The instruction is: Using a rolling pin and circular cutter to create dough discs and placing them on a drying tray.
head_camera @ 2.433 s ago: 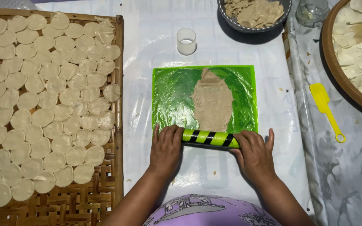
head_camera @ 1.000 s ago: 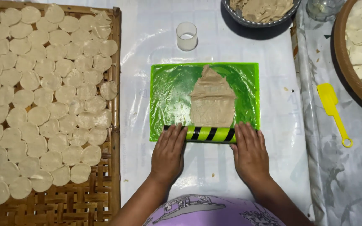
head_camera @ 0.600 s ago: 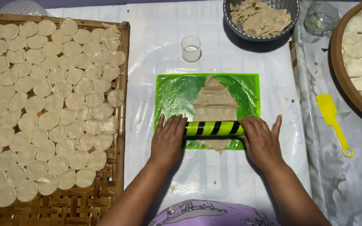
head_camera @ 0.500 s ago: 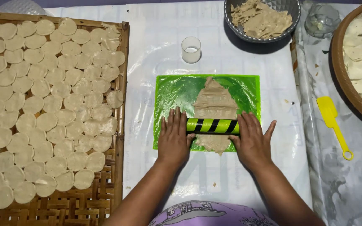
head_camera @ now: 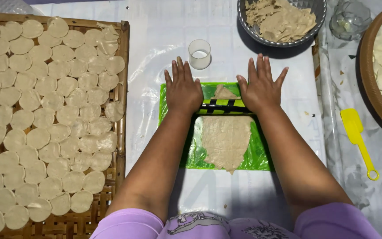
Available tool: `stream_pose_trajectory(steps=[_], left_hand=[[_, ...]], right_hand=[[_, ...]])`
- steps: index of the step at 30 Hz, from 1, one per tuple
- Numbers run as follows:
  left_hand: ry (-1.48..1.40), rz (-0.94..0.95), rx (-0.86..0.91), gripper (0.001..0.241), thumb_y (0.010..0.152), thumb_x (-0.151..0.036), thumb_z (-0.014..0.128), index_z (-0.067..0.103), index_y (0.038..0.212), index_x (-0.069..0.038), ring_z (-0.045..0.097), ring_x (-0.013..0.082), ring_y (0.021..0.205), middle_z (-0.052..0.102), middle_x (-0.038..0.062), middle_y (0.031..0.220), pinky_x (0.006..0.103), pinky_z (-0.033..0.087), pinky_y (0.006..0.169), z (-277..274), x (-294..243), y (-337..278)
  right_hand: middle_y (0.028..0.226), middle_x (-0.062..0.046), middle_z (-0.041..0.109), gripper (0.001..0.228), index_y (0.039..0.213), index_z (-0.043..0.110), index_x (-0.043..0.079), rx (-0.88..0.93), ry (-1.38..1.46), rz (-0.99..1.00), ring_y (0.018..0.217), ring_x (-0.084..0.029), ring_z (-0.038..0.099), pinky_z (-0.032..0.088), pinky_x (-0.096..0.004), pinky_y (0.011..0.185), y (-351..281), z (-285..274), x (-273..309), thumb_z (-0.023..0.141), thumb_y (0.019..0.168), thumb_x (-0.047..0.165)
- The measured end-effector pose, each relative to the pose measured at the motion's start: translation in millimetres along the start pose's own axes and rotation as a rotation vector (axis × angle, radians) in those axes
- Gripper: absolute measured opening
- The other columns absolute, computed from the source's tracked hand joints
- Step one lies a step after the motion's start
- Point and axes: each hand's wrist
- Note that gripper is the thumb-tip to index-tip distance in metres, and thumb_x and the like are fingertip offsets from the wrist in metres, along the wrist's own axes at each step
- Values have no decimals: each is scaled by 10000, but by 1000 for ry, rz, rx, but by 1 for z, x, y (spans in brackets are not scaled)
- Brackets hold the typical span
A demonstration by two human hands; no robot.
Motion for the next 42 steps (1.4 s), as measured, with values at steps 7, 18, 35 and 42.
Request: stream_pose_trajectory(steps=[7, 18, 35, 42], left_hand=[[-60, 94, -95, 663, 1067, -400, 248, 242, 1618, -30, 99, 359, 1591, 162, 223, 1701, 563, -19, 1263, -2, 1, -70], [-130, 347, -278, 579, 1076, -278, 349, 288, 1619, -84, 212, 355, 1551, 274, 190, 1671, 514, 127, 1244, 53, 35, -181], [-160, 21, -214, 783, 910, -394, 572, 325, 1510, 45, 136, 463, 1556, 202, 313, 1639, 564, 56, 1275, 12, 11, 9], [-1, 454, -393, 398, 807, -241, 842, 707, 1180, -218, 456, 323, 1438, 656, 78, 1328, 740, 27, 1189, 11, 18, 41]], right_hand=[[1722, -213, 202, 720, 1648, 306, 127, -130, -4, -72, 1615, -323, 99, -115, -732, 1171, -64, 21, 0, 198, 1117, 601], [1695, -225, 244, 731, 1629, 292, 89, -313, -31, -179, 1566, -398, 196, 18, -785, 1150, -191, 56, -2, 449, 1023, 467], [1629, -179, 390, 703, 1575, 409, 160, -109, -23, -179, 1576, -325, 251, -31, -752, 1165, 10, 16, -8, 239, 1095, 643], [1522, -195, 488, 550, 1578, 420, 136, -236, 60, -223, 1506, -385, 349, -25, -785, 1143, -77, 22, 17, 463, 1092, 390]])
Point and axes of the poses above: each hand's wrist, its own y-axis towards the middle knuckle, its own z-axis out of the palm, x = y × z
